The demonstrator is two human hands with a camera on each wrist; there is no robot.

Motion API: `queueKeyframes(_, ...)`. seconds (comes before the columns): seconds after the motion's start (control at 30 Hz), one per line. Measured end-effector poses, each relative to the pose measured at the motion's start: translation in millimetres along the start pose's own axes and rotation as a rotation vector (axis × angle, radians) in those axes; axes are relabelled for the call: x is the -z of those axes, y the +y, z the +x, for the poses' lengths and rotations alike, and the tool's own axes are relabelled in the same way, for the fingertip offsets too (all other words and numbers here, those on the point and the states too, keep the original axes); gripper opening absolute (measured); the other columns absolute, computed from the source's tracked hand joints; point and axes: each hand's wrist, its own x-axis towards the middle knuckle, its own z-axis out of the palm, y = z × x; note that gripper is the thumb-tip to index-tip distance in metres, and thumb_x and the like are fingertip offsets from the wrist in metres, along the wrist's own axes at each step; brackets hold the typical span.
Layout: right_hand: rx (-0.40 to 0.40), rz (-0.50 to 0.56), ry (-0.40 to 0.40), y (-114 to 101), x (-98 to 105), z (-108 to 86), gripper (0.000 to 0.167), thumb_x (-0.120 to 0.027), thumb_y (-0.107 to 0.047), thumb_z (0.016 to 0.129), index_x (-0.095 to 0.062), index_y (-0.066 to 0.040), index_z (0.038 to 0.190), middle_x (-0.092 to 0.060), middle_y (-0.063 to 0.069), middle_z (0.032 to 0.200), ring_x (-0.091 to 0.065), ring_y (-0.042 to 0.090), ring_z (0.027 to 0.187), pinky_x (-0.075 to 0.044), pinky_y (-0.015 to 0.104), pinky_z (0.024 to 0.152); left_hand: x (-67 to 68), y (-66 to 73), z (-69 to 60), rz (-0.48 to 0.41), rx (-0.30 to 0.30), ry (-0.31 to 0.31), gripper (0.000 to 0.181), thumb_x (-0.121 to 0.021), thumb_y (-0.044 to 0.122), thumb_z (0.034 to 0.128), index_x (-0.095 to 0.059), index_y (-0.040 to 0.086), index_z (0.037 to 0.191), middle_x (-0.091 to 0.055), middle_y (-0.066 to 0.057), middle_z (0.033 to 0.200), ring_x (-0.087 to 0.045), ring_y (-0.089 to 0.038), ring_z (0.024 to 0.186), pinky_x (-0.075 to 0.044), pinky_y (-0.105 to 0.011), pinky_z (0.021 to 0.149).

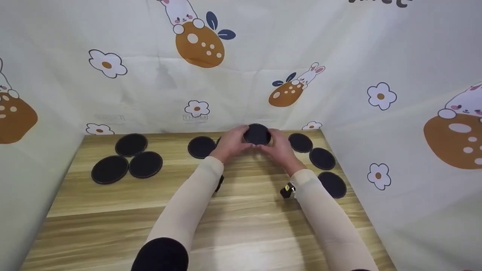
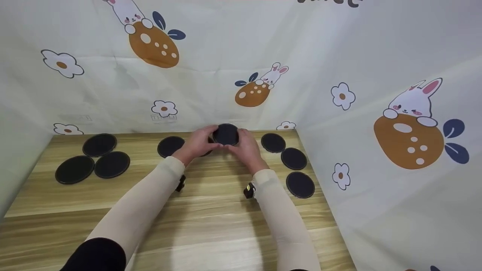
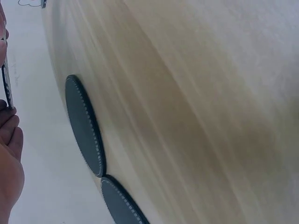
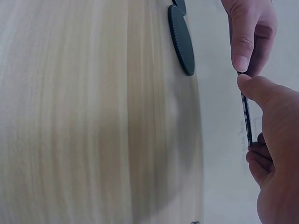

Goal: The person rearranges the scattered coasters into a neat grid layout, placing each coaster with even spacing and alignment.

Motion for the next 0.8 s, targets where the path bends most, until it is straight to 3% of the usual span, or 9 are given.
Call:
queueKeyframes(0.33, 0.034, -0.026, -0.009, 22, -19, 2.9, 0.081, -0.091, -0.028, 0.093, -0.055, 0.007, 0.156, -0.06, 0.028, 0.153, -0.055, 0.043, 0.145, -0.041, 0.053, 0.125, -17.8, -11.9, -0.1, -0.007, 0.024, -0.024, 0.078, -0.084, 0.033, 0.1013, -0.049, 0.005, 0.165, -0.051, -0.013, 0.169, -0.047, -0.028, 0.156, -0.036, -0.04, 0.129)
queueKeyframes(0.63, 0.03, 0.03, -0.031, 30, -31, 4.1, 0.065, -0.093, -0.022, 0.09, -0.066, 0.007, 0.142, -0.07, 0.025, 0.136, -0.063, 0.042, 0.131, -0.047, 0.053, 0.118, -29.7, -18.1, -0.8, -0.018, 0.049, -0.029, 0.076, -0.084, 0.031, 0.1016, -0.05, 0.006, 0.165, -0.054, -0.013, 0.166, -0.048, -0.028, 0.155, -0.036, -0.041, 0.129)
queueKeyframes(0.8, 0.006, 0.003, -0.046, 32, -34, 5.4, 0.069, -0.092, -0.024, 0.092, -0.064, 0.006, 0.147, -0.067, 0.025, 0.14, -0.06, 0.041, 0.136, -0.044, 0.052, 0.121, -32.8, -19.9, 1.5, -0.012, 0.039, -0.032, 0.075, -0.085, 0.03, 0.1003, -0.052, 0.005, 0.163, -0.057, -0.015, 0.162, -0.052, -0.031, 0.152, -0.038, -0.044, 0.128)
